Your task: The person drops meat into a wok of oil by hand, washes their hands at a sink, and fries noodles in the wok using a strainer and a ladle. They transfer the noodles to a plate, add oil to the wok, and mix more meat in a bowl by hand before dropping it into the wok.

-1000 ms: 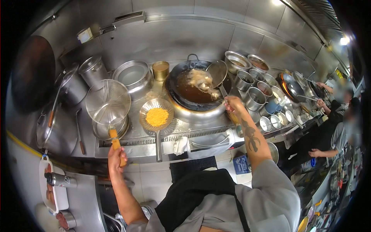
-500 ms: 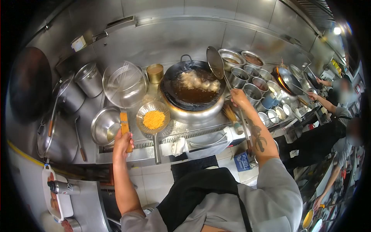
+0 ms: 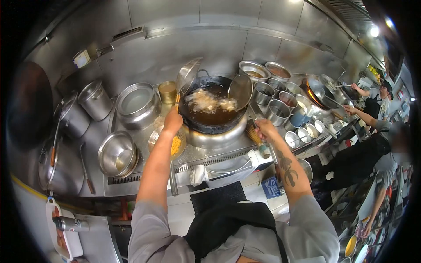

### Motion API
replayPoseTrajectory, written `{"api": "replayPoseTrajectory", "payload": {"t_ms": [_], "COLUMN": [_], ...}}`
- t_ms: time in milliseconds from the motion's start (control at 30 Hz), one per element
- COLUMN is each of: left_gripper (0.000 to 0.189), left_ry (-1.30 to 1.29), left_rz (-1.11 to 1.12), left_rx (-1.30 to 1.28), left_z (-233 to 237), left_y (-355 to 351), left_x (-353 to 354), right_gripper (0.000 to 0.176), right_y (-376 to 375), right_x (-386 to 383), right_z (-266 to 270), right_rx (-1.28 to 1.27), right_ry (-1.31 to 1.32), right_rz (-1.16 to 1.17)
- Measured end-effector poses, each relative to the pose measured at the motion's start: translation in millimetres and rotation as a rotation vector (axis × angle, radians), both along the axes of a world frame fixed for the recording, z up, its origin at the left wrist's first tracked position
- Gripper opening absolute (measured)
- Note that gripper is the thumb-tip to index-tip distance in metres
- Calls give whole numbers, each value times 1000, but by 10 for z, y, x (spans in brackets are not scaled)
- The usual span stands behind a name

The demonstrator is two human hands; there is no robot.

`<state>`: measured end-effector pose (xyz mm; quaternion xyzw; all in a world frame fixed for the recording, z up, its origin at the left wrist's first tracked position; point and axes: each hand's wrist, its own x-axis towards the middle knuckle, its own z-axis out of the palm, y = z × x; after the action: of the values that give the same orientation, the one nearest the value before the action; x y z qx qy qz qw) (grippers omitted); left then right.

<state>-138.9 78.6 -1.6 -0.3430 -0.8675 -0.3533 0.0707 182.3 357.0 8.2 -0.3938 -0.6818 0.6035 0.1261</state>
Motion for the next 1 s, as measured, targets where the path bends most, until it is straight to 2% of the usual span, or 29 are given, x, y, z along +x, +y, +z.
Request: {"api": "replayPoseTrajectory", "payload": {"t_ms": [167, 267, 300, 367, 467, 567, 700, 800, 900, 1000], "left_gripper": [30, 31, 28, 21, 14, 9, 6, 11, 4, 2], "left_ry": [-47, 28, -187, -618, -948, -1145, -1244, -1411, -1409, -1389], "left_rz": [32, -86, -84, -73, -189, -132, -177, -200, -151, -136], "left_rx": [-161, -144, -156, -179, -61, 29, 131, 230, 245, 252], "left_z": [-64, -299, -358, 84, -13, -116, -150, -377, -443, -468], "left_y": [355, 376, 386, 271, 254, 239, 186, 239, 292, 363], "left_x": [-140, -356, -398, -86, -160, -60, 247, 315, 425, 536], "right_gripper": [26, 23, 20, 19, 18, 18, 17, 16, 25, 24], "right_y": [-157, -160, -185, -104, -171, -199, -262, -279, -300, -342], "right_x": [46, 57, 73, 85, 62, 55, 115, 151, 241, 314], "right_z": [91, 52, 37, -80, -3, 42, 130, 117, 94, 66], "right_rx": [-200, -258, -266, -372, -485, -564, -595, -583, -565, -509], "right_ry": [50, 61, 81, 155, 187, 211, 228, 245, 262, 255], "right_rz": [-14, -6, -37, 18, 30, 60, 65, 52, 82, 100]}}
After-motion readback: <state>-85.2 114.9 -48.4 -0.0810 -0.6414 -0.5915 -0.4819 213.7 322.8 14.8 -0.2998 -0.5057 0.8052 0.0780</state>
